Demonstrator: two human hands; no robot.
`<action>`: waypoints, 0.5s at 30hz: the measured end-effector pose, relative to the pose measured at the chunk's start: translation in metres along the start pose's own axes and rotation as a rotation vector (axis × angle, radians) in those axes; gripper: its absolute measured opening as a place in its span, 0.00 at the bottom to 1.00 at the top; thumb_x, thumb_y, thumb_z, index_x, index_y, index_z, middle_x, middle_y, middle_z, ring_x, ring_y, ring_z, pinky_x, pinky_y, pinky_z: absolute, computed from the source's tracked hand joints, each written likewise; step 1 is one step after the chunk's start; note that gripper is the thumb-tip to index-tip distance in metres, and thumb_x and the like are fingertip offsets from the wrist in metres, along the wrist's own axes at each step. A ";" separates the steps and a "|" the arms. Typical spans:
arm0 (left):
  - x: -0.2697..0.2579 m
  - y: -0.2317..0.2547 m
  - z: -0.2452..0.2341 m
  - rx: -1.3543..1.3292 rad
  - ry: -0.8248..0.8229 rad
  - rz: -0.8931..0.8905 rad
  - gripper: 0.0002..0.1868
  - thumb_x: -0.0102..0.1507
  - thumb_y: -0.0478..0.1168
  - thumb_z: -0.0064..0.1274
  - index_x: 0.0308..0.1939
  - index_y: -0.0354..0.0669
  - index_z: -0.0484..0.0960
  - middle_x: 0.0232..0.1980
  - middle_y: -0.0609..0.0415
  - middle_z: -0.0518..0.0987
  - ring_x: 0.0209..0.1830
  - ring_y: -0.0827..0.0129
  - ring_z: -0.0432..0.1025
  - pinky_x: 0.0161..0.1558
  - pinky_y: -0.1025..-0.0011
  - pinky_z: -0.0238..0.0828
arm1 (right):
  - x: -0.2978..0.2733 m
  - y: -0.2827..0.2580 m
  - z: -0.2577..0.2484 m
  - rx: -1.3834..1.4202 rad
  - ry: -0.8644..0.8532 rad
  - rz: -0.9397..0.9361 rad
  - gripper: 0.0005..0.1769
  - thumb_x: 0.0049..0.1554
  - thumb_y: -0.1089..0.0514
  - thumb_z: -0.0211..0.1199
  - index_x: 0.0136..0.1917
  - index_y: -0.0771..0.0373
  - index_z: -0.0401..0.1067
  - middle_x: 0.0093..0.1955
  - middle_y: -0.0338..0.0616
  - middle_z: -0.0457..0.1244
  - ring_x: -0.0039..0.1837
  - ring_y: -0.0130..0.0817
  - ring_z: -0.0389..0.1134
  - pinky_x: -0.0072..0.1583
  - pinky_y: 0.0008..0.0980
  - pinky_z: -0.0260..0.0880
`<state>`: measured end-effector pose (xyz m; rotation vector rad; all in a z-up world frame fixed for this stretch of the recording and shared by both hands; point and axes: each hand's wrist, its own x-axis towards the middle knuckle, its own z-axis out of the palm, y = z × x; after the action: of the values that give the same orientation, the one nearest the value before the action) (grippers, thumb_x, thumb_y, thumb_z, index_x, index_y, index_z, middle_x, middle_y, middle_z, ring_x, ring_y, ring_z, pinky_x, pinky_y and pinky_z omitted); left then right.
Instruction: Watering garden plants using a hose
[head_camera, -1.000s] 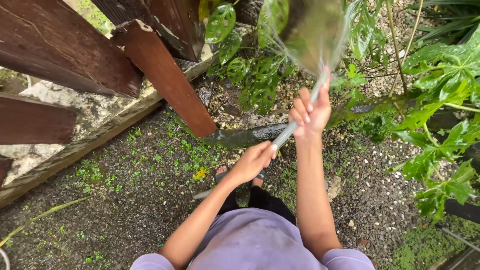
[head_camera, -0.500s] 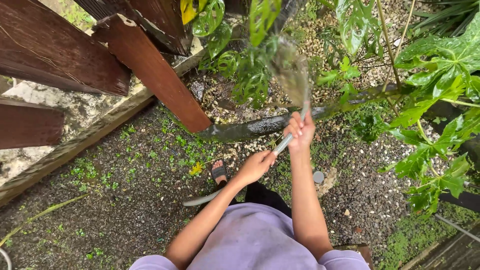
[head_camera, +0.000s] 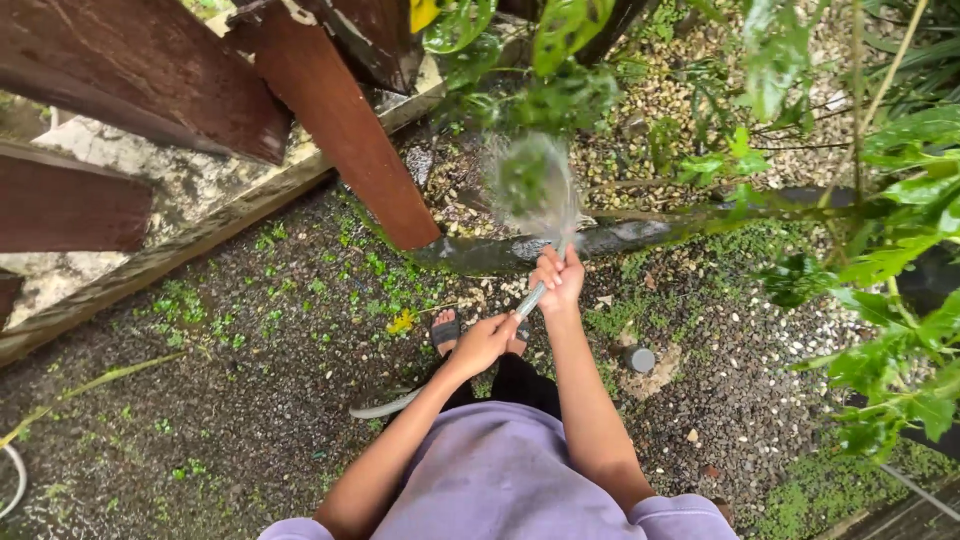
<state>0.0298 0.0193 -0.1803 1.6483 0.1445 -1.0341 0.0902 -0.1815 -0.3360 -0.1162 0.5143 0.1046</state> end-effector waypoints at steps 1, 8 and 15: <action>0.000 -0.006 -0.004 -0.003 0.003 -0.003 0.26 0.73 0.58 0.36 0.32 0.46 0.76 0.26 0.51 0.76 0.29 0.64 0.70 0.36 0.67 0.66 | -0.003 0.008 0.012 -0.001 0.002 0.005 0.27 0.70 0.45 0.25 0.77 0.58 0.41 0.27 0.24 0.49 0.22 0.15 0.51 0.20 0.13 0.53; -0.014 -0.022 -0.028 -0.095 0.027 0.038 0.23 0.73 0.57 0.37 0.31 0.49 0.74 0.20 0.55 0.71 0.24 0.69 0.65 0.32 0.71 0.62 | -0.006 0.047 0.058 -0.040 -0.046 0.043 0.25 0.70 0.46 0.27 0.75 0.57 0.46 0.27 0.25 0.47 0.22 0.15 0.49 0.20 0.12 0.50; -0.050 0.015 -0.051 -0.120 0.025 0.074 0.23 0.73 0.57 0.39 0.32 0.47 0.73 0.22 0.54 0.71 0.26 0.69 0.65 0.34 0.71 0.63 | -0.046 0.068 0.175 -0.213 -0.127 -0.093 0.27 0.72 0.47 0.26 0.81 0.53 0.39 0.27 0.24 0.48 0.22 0.15 0.49 0.21 0.12 0.50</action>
<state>0.0362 0.0768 -0.1362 1.5469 0.1586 -0.9315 0.1264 -0.0935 -0.1674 -0.3394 0.3688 0.0749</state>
